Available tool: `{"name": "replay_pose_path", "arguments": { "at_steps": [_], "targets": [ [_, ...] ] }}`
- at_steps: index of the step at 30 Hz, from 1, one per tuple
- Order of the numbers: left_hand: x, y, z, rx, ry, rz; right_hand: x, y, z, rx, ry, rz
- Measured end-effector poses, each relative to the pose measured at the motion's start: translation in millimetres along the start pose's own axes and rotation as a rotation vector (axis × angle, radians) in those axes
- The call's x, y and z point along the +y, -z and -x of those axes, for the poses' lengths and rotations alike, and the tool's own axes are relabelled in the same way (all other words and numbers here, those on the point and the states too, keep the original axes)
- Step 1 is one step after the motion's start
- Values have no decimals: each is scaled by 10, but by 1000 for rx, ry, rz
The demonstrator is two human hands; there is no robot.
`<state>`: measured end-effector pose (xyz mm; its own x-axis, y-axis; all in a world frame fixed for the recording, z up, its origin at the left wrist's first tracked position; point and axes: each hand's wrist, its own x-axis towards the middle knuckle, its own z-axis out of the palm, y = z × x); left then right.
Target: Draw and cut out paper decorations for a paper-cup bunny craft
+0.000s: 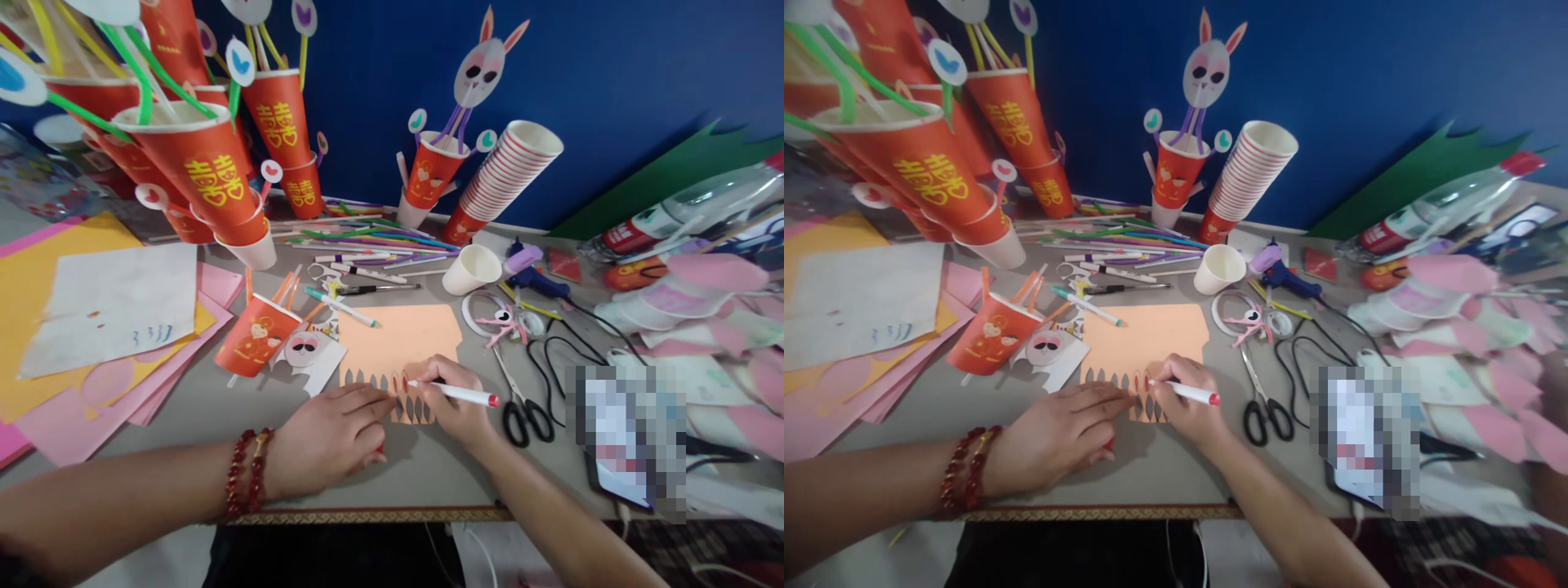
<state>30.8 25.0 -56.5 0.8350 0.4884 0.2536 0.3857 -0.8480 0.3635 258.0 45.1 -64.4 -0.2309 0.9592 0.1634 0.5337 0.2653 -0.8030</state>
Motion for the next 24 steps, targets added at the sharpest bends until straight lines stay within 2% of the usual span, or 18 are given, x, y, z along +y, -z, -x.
{"name": "replay_pose_path", "arguments": {
  "at_steps": [24],
  "targets": [
    [-10, -15, 8, 11, 0, -6, 22, -2, 9, 8, 12, 22]
  ]
}}
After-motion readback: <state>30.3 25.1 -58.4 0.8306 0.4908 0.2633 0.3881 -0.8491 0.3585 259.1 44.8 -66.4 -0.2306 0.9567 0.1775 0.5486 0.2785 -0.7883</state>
